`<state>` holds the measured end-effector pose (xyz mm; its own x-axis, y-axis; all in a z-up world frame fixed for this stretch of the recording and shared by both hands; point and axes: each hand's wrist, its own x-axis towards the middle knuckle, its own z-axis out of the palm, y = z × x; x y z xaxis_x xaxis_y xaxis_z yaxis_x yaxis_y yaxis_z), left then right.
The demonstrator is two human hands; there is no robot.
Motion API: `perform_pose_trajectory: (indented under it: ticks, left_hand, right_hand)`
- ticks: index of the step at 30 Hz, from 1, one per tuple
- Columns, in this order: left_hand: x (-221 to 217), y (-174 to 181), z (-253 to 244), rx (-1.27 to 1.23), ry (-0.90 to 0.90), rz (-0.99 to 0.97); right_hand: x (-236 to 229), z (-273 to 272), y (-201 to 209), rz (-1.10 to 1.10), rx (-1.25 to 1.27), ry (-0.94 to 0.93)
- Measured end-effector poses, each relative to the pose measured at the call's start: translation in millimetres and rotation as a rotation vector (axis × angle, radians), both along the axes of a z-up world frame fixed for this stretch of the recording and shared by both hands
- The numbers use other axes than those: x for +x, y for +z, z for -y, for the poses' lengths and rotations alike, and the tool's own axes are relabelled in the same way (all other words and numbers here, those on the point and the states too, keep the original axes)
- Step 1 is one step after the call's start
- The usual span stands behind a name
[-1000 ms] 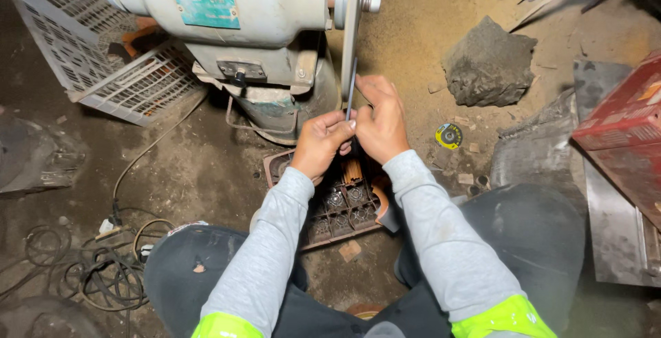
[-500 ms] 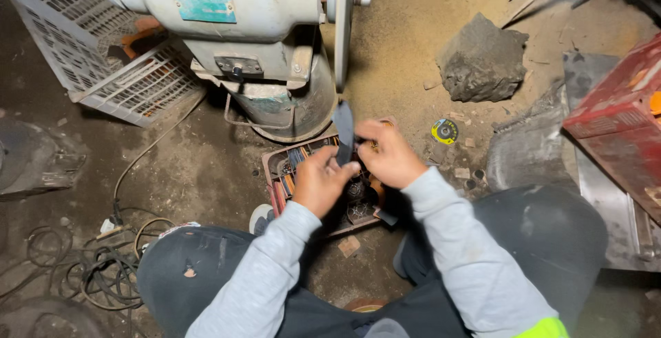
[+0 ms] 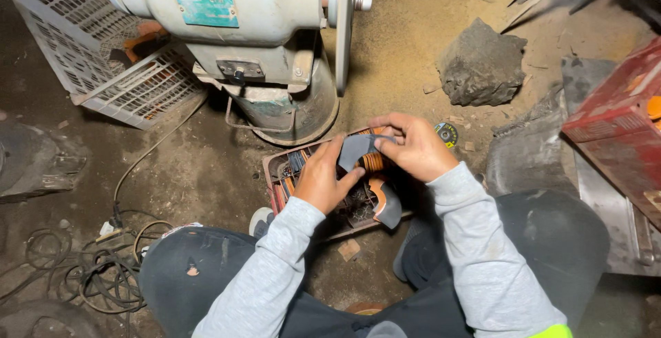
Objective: The person sits on the floor and uses a bench grinder to sharpen several small metal pieces. They pick up each piece from a red crate, hold it against the spinning wheel, and then place it back into the crate.
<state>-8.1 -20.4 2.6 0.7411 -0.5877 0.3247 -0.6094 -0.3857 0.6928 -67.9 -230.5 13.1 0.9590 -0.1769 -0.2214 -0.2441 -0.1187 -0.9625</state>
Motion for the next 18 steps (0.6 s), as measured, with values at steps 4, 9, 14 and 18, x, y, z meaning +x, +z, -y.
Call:
perform_pose_trajectory:
  ticks: [4, 9, 14, 18]
  left_hand:
    - [12.7, -13.0, 10.8, -0.118, 0.070, -0.697]
    - [40.9, -22.3, 23.6, -0.528, -0.112, -1.042]
    - [58.5, -26.6, 35.5, -0.557, -0.063, -1.140]
    - [63.4, -28.5, 32.7, -0.582, -0.085, -1.180]
  right_hand:
    - [15.9, -5.5, 0.6, 0.100, 0.213, -0.141]
    - [43.2, -26.5, -1.5, 0.357, -0.126, -0.146]
    - [67.2, -34.0, 0.3, 0.445, -0.312, -0.217]
    - [72.5, -39.3, 1.4, 0.349, -0.153, -0.268]
